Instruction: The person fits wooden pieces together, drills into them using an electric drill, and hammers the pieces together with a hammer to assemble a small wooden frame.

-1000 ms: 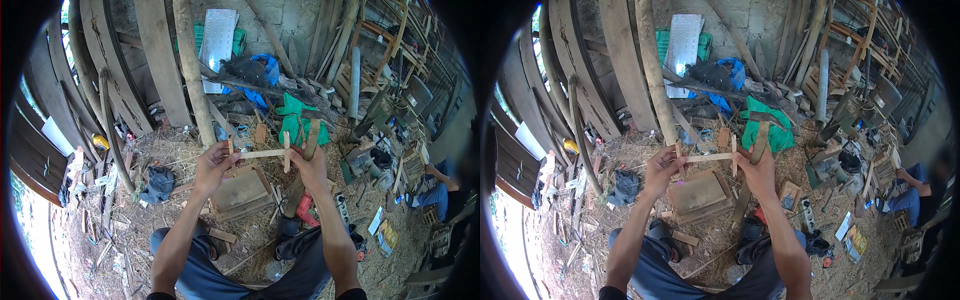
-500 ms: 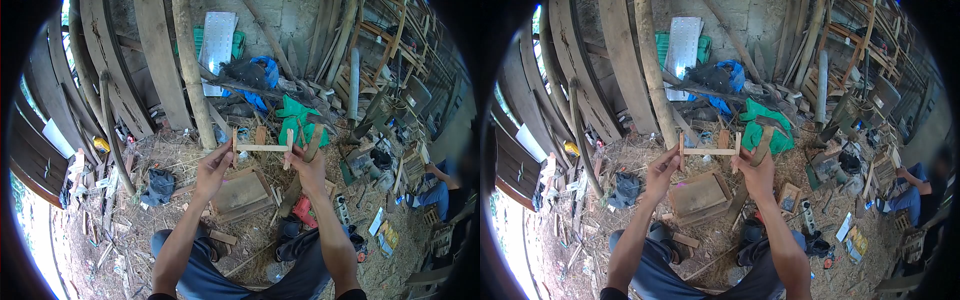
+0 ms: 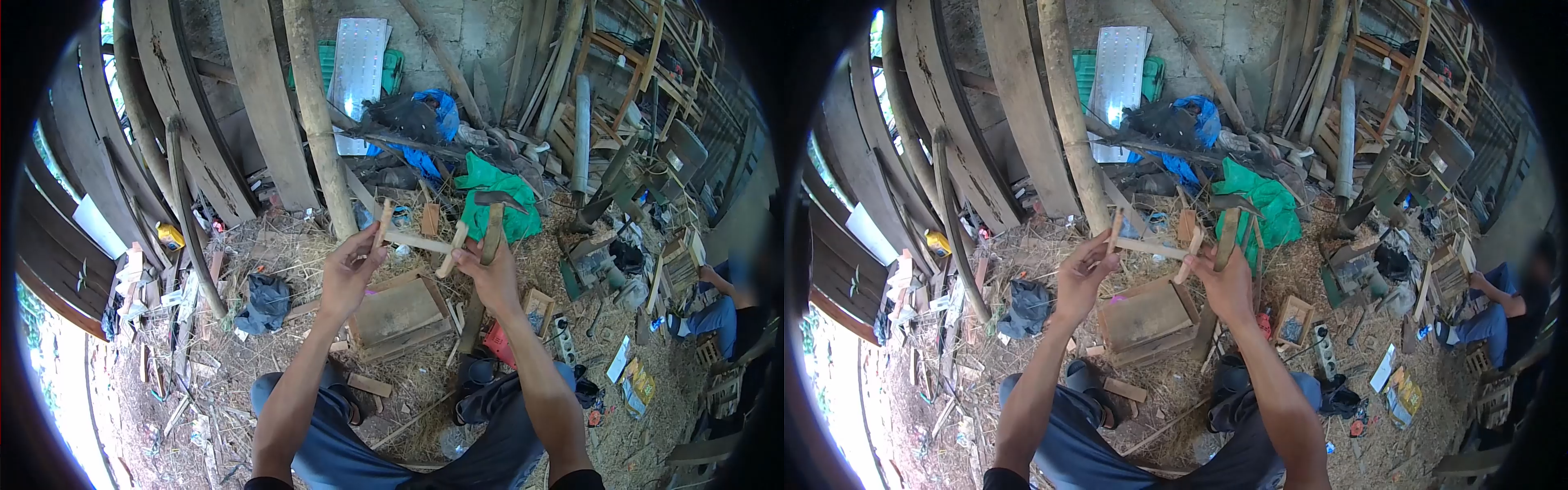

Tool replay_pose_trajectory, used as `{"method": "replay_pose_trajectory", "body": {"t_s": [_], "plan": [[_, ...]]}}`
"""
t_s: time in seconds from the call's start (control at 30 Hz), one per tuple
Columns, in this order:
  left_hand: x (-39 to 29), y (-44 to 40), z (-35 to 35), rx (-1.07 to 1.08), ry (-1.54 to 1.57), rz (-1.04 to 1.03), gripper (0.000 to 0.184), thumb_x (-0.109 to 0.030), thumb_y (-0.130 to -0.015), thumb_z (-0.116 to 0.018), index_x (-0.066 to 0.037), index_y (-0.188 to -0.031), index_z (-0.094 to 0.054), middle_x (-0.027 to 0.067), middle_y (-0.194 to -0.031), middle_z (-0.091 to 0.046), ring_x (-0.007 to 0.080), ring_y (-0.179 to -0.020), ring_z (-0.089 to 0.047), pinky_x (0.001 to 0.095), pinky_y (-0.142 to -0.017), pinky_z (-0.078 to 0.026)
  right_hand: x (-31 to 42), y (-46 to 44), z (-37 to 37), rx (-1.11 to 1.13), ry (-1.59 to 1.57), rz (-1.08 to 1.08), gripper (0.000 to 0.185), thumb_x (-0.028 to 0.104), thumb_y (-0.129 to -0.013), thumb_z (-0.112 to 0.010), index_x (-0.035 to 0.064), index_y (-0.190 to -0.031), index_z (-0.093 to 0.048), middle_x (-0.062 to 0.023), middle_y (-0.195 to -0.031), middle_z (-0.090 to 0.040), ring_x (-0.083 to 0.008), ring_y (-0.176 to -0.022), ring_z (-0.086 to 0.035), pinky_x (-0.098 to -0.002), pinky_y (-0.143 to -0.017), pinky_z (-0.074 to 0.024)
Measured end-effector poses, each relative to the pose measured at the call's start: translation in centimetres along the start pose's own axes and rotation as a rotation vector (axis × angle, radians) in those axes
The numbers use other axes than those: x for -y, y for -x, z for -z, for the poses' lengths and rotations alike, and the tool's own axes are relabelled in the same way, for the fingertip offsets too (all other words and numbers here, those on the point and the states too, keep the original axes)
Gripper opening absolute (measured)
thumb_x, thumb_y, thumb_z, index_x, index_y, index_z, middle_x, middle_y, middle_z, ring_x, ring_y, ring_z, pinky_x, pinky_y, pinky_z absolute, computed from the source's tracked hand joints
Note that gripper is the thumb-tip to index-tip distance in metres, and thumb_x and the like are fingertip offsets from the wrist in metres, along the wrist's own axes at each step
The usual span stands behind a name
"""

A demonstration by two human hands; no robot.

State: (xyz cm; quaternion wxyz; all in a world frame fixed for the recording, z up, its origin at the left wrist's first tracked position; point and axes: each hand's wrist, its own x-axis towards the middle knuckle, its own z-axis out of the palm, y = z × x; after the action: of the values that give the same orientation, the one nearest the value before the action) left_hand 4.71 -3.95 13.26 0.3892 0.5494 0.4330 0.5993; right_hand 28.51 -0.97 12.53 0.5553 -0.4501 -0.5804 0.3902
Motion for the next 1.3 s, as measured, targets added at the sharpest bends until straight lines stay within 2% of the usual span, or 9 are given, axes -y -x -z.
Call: {"method": "replay_pose_trajectory", "body": {"t_s": [0.07,0.13,0.27,0.37,0.6,0.7,1.13,1.23,1.3], "plan": [[1.4,0.1,0.4,-0.012,-0.183,0.026,0.042,-0.012,-0.087,-0.067,-0.004,-0.127,-0.056,0.0122,-0.101,-0.068,0.0139,-0.085,-0.064,0.0295,-0.078,-0.052,0.2,0.0,-0.2,0.008,0.129,-0.021,0.024,0.01,-0.088,-0.066,0.0,-0.091,-0.045,-0.0137,-0.087,-0.065,-0.0188,-0.088,-0.067,-0.0314,-0.072,-0.0533],[2.9,0.7,0.7,-0.021,-0.366,0.059,0.041,-0.013,-0.084,-0.07,-0.005,-0.123,-0.06,0.0137,-0.099,-0.069,0.0153,-0.083,-0.066,0.0305,-0.075,-0.053,1.4,0.6,-0.2,0.001,0.149,-0.346,0.026,0.017,-0.091,-0.063,-0.0028,-0.094,-0.047,-0.0104,-0.075,-0.064,-0.0195,-0.08,-0.068,-0.0324,-0.071,-0.0537],[6.0,2.0,0.2,0.021,-0.654,0.137,0.034,-0.014,-0.08,-0.073,-0.003,-0.111,-0.065,0.0094,-0.082,-0.068,0.0123,-0.069,-0.062,0.0269,-0.063,-0.051,-1.6,1.9,0.1,0.145,0.191,-0.448,0.03,0.022,-0.092,-0.061,-0.0039,-0.095,-0.047,-0.014,-0.07,-0.063,-0.0278,-0.071,-0.066,-0.0388,-0.066,-0.0519],[9.9,2.7,0.3,-0.005,-0.646,0.123,0.033,-0.016,-0.078,-0.075,-0.003,-0.108,-0.067,0.0105,-0.076,-0.067,0.0145,-0.063,-0.061,0.0287,-0.06,-0.049,-1.5,3.3,-0.9,0.394,0.543,-0.137,0.029,0.022,-0.09,-0.057,-0.0041,-0.097,-0.047,-0.0262,-0.071,-0.058,-0.0449,-0.069,-0.058,-0.0492,-0.064,-0.0431],[9.9,3.5,0.5,0.034,-0.633,0.193,0.031,-0.009,-0.077,-0.073,-0.006,-0.107,-0.068,0.0175,-0.081,-0.069,0.0236,-0.068,-0.068,0.0346,-0.066,-0.052,-2.9,5.5,-4.7,0.506,0.517,-0.058,0.025,0.019,-0.093,-0.053,-0.0037,-0.102,-0.045,-0.0283,-0.067,-0.058,-0.048,-0.069,-0.059,-0.053,-0.064,-0.0442],[10.4,3.8,1.0,0.037,-0.634,0.226,0.035,-0.019,-0.077,-0.077,-0.004,-0.107,-0.068,0.0122,-0.069,-0.065,0.0166,-0.06,-0.061,0.0306,-0.06,-0.049,-3.3,5.7,-5.3,0.513,0.573,-0.153,0.024,0.018,-0.094,-0.052,-0.003,-0.103,-0.044,-0.03,-0.065,-0.058,-0.0488,-0.067,-0.059,-0.0552,-0.061,-0.0438],[9.6,3.7,0.7,0.055,-0.729,0.387,0.039,-0.023,-0.077,-0.075,-0.001,-0.108,-0.067,0.0157,-0.078,-0.069,0.02,-0.066,-0.066,0.0324,-0.064,-0.051,-5.4,6.7,-6.1,0.486,0.657,-0.059,0.023,0.021,-0.097,-0.046,-0.0002,-0.106,-0.039,-0.03,-0.063,-0.057,-0.0499,-0.064,-0.059,-0.0561,-0.056,-0.0443],[10.8,3.6,1.0,0.049,-0.664,0.286,0.039,-0.024,-0.078,-0.075,0.0,-0.108,-0.067,0.0158,-0.08,-0.07,0.0199,-0.07,-0.066,0.0321,-0.065,-0.051,-7.5,6.9,-6.3,0.435,0.691,0.132,0.023,0.022,-0.098,-0.045,0.0007,-0.105,-0.039,-0.0288,-0.061,-0.057,-0.0492,-0.064,-0.059,-0.0561,-0.056,-0.0448],[11.4,3.5,1.0,0.05,-0.607,0.343,0.035,-0.023,-0.077,-0.073,-0.009,-0.109,-0.069,0.0152,-0.082,-0.071,0.0274,-0.077,-0.069,0.0381,-0.072,-0.052,-6.4,6.6,-6.0,0.47,0.673,0.03,0.023,0.022,-0.098,-0.044,0.0004,-0.106,-0.039,-0.0291,-0.063,-0.058,-0.0497,-0.066,-0.059,-0.0569,-0.058,-0.0455]]}}
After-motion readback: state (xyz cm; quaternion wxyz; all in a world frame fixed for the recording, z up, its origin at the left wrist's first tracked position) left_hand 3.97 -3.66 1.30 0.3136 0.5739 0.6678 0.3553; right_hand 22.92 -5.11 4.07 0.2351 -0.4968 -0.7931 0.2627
